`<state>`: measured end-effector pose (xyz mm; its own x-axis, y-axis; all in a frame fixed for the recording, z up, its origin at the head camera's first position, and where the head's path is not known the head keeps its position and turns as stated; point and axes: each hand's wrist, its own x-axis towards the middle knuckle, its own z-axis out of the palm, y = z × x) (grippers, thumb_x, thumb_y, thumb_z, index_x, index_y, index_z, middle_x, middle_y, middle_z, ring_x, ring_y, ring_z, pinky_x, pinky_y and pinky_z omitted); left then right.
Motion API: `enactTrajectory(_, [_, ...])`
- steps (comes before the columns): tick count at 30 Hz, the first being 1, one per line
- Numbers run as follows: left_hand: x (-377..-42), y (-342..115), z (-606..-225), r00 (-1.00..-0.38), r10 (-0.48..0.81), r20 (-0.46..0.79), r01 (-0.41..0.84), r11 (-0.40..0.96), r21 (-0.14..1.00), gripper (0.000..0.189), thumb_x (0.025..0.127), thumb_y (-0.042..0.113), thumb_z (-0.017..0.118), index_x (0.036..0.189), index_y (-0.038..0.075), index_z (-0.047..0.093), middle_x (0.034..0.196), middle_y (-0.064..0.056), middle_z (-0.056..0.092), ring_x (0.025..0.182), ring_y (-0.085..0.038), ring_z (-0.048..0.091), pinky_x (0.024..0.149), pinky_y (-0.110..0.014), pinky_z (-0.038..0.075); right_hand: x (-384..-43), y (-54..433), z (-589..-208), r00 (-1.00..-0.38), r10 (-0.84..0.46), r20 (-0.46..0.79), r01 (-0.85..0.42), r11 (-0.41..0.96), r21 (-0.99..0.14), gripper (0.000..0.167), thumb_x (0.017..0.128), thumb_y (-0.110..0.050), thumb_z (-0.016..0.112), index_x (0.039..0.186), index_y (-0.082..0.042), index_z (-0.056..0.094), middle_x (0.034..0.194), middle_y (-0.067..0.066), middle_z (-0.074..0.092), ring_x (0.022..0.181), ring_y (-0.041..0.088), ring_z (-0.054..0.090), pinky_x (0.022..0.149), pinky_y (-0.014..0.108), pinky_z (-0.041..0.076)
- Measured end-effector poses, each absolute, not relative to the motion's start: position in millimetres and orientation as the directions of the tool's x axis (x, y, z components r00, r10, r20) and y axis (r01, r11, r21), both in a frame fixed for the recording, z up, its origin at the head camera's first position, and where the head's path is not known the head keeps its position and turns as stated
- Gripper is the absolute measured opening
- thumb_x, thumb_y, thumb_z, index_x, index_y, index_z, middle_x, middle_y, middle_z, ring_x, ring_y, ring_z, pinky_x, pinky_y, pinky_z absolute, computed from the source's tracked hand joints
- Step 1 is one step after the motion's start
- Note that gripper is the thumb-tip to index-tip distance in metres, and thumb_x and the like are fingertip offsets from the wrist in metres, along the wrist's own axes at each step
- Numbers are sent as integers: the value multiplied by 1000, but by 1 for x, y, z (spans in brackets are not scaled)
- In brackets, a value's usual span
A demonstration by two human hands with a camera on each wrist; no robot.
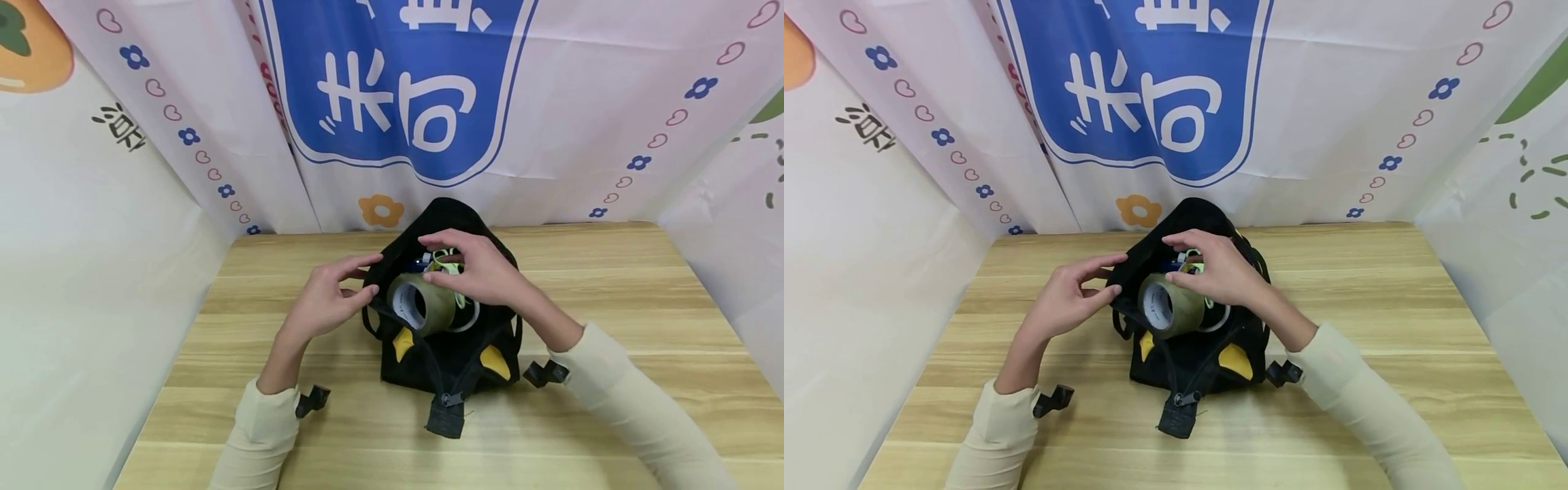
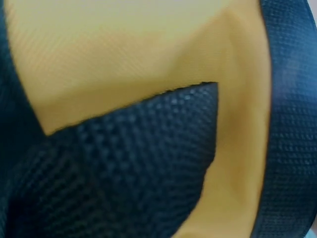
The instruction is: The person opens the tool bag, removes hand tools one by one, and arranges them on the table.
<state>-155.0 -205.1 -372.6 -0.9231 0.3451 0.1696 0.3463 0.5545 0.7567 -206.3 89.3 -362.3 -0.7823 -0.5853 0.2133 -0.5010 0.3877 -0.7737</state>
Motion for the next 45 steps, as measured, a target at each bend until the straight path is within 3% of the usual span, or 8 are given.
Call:
enactTrajectory(8, [-156,-205,-373,-921,351,166,347,551,759,49,101,11,73,149,12,65,150,-13,66,128,-36,70,88,-43,69,-210,79,-373,-772,-615,164,-498,424,-756,54,96,-16,82,146,-8,65,146,16,66,126,36,70,108,56,60])
enactTrajectory(19, [-155,-205,-374,-919,356,171,352,543,762,49,101,11,73,149,12,65,149,-12,66,128,-36,70,88,-41,69,-209,73,-391,-778,-615,129,-508,495,-705,53,95,-21,84,143,-6,68,143,11,70,121,30,71,98,44,65])
enactTrajectory(30, [-156,-205,-374,-918,360,169,354,544,761,48,101,11,73,148,12,65,150,-12,66,127,-35,70,85,-36,69,-209,65,-400,-776,-605,180,-580,571,-581,40,92,-26,87,128,-11,78,118,4,77,110,25,69,97,48,57])
enactTrajectory(36, [-156,-206,-373,-917,359,173,357,547,757,48,101,11,73,148,12,65,149,-12,66,127,-35,70,86,-36,69,-206,61,-398,-801,-575,165,-559,623,-547,37,90,-22,87,124,-10,79,122,5,79,109,23,71,91,44,59])
enactTrajectory(41, [-156,-206,-373,-919,351,179,356,546,758,48,100,11,74,148,13,66,149,-12,67,126,-34,71,85,-36,69,-204,60,-395,-809,-556,190,-562,637,-527,32,90,-18,83,120,-8,80,111,5,81,94,19,74,83,38,64])
enactTrajectory(45, [-155,-206,-373,-920,346,182,355,546,759,48,100,10,74,147,13,66,148,-12,68,126,-34,71,86,-37,69,-204,66,-391,-824,-533,192,-539,635,-553,29,91,-13,79,120,-8,80,108,6,82,92,19,75,79,38,65])
